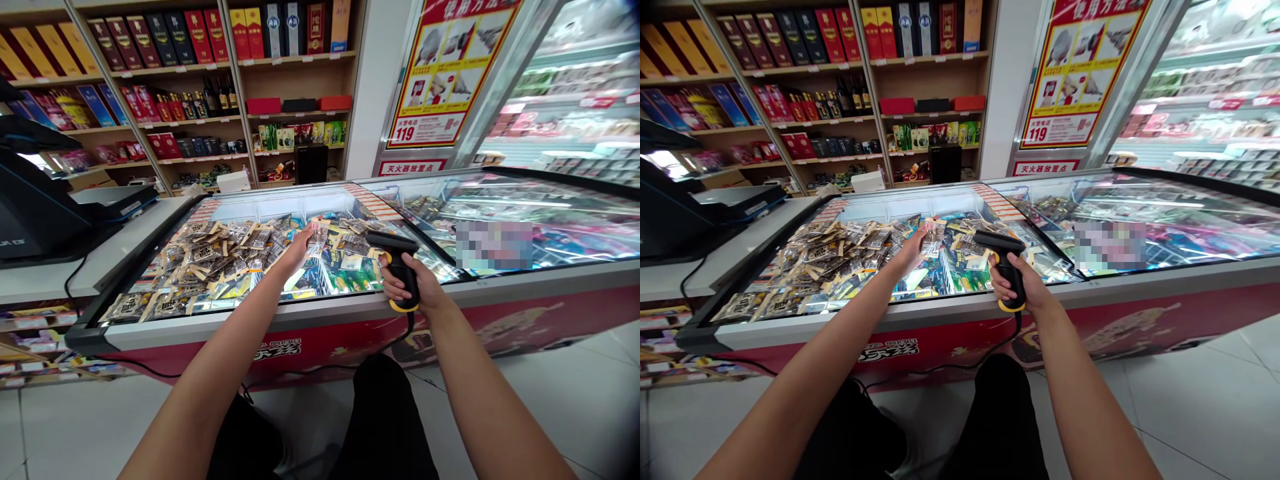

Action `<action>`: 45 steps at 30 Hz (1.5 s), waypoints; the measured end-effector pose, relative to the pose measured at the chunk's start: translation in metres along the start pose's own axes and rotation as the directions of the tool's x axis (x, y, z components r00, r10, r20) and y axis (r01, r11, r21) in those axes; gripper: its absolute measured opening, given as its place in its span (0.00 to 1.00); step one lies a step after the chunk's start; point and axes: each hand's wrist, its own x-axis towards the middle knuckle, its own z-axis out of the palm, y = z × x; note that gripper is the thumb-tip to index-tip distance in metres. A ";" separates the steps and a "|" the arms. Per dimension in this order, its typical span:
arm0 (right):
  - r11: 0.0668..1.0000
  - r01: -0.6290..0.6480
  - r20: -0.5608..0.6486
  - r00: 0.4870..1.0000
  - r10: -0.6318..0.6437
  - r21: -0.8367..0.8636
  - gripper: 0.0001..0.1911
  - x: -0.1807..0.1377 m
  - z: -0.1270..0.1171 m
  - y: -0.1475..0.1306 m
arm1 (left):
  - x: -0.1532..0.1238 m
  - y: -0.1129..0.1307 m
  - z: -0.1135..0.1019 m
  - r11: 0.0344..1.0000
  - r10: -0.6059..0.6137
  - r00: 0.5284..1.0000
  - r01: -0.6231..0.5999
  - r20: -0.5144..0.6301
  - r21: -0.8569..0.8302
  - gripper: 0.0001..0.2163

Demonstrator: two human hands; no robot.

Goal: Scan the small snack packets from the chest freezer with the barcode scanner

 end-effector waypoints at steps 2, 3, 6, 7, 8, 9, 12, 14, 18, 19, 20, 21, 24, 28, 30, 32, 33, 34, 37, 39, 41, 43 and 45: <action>1.000 0.008 -0.008 1.000 -0.008 -0.003 0.23 0.000 0.001 0.000 | -0.001 -0.001 -0.001 1.000 -0.009 1.000 0.009 -0.016 0.008 0.25; 1.000 0.011 -0.010 1.000 -0.011 -0.006 0.23 0.000 0.002 0.000 | -0.002 -0.002 -0.001 1.000 -0.006 1.000 0.006 -0.014 0.013 0.25; 1.000 0.010 -0.007 1.000 -0.010 -0.011 0.23 0.000 0.003 -0.001 | -0.003 -0.003 -0.002 0.998 0.026 0.998 -0.029 0.052 0.048 0.25; 1.000 0.010 -0.007 1.000 -0.010 -0.011 0.23 0.000 0.003 -0.001 | -0.004 -0.003 -0.001 0.997 0.044 0.996 -0.050 0.081 0.065 0.25; 1.000 0.009 -0.007 1.000 -0.009 -0.011 0.23 0.000 0.003 -0.001 | -0.006 -0.002 0.000 0.994 0.061 0.992 -0.070 0.108 0.082 0.25; 1.000 0.008 -0.009 1.000 -0.008 -0.011 0.23 0.000 0.002 0.000 | -0.007 -0.001 0.001 0.992 0.074 0.989 -0.087 0.128 0.096 0.25; 1.000 0.002 -0.022 1.000 -0.002 -0.017 0.23 0.000 0.001 0.000 | -0.012 0.004 0.005 0.991 0.066 0.989 -0.080 0.134 0.106 0.25; 1.000 -0.002 -0.025 1.000 0.002 -0.019 0.23 0.000 0.000 0.000 | -0.014 0.006 0.007 0.995 0.036 0.994 -0.046 0.106 0.093 0.25; 1.000 -0.002 -0.021 1.000 0.001 -0.014 0.23 -0.001 0.001 0.000 | -0.014 0.006 0.007 0.998 0.017 0.998 -0.021 0.067 0.059 0.25; 1.000 -0.002 -0.022 1.000 0.001 -0.015 0.23 -0.001 0.001 0.000 | -0.014 0.006 0.007 0.998 0.021 0.997 -0.025 0.068 0.057 0.25; 1.000 -0.002 -0.023 1.000 0.001 -0.017 0.23 -0.001 0.002 0.000 | -0.014 0.005 0.007 0.998 0.028 0.997 -0.032 0.072 0.060 0.25; 1.000 -0.001 -0.023 1.000 0.001 -0.019 0.23 -0.001 0.003 0.000 | -0.014 0.005 0.007 0.997 0.034 0.996 -0.040 0.079 0.069 0.24; 1.000 0.002 -0.018 1.000 -0.003 -0.024 0.23 -0.001 0.004 -0.001 | -0.016 0.005 0.007 0.991 0.051 0.992 -0.064 0.113 0.114 0.24; 0.999 0.008 -0.010 1.000 -0.008 -0.031 0.23 -0.001 0.006 -0.002 | -0.019 0.007 0.012 0.989 0.084 0.980 -0.105 0.182 0.105 0.22; 0.999 0.011 -0.004 1.000 -0.012 -0.039 0.23 -0.001 0.007 -0.003 | -0.021 0.008 0.015 0.992 0.077 0.976 -0.095 0.202 0.082 0.22; 0.999 0.012 0.002 1.000 -0.012 -0.041 0.23 0.000 0.008 -0.003 | -0.023 0.009 0.017 0.994 0.055 0.976 -0.073 0.211 0.078 0.23; 0.999 0.011 0.004 1.000 -0.011 -0.039 0.23 -0.001 0.009 -0.003 | -0.023 0.009 0.017 0.994 0.049 0.976 -0.068 0.212 0.083 0.23; 0.999 0.010 0.006 1.000 -0.010 -0.034 0.23 -0.001 0.009 -0.003 | -0.022 0.008 0.017 0.994 0.047 0.975 -0.068 0.215 0.090 0.24; 1.000 0.018 0.010 1.000 -0.018 -0.011 0.22 -0.001 0.007 -0.003 | -0.016 0.002 0.013 0.991 0.051 0.977 -0.075 0.207 0.109 0.26; 0.999 0.039 0.016 0.999 -0.039 0.014 0.22 -0.001 0.005 -0.002 | -0.009 -0.005 0.010 0.991 0.031 0.991 -0.047 0.127 0.125 0.28; 0.997 0.068 0.019 0.997 -0.069 0.045 0.22 0.000 0.003 -0.002 | -0.002 -0.011 0.009 0.991 -0.011 1.000 0.010 0.006 0.134 0.31; 0.994 0.084 0.024 0.996 -0.086 0.066 0.22 0.001 0.002 -0.002 | 0.005 -0.014 0.010 0.987 -0.040 0.996 0.052 -0.077 0.152 0.31; 0.994 0.084 0.027 0.996 -0.086 0.073 0.22 0.002 0.002 -0.003 | 0.014 -0.013 0.014 0.972 -0.009 0.994 0.035 -0.111 0.231 0.28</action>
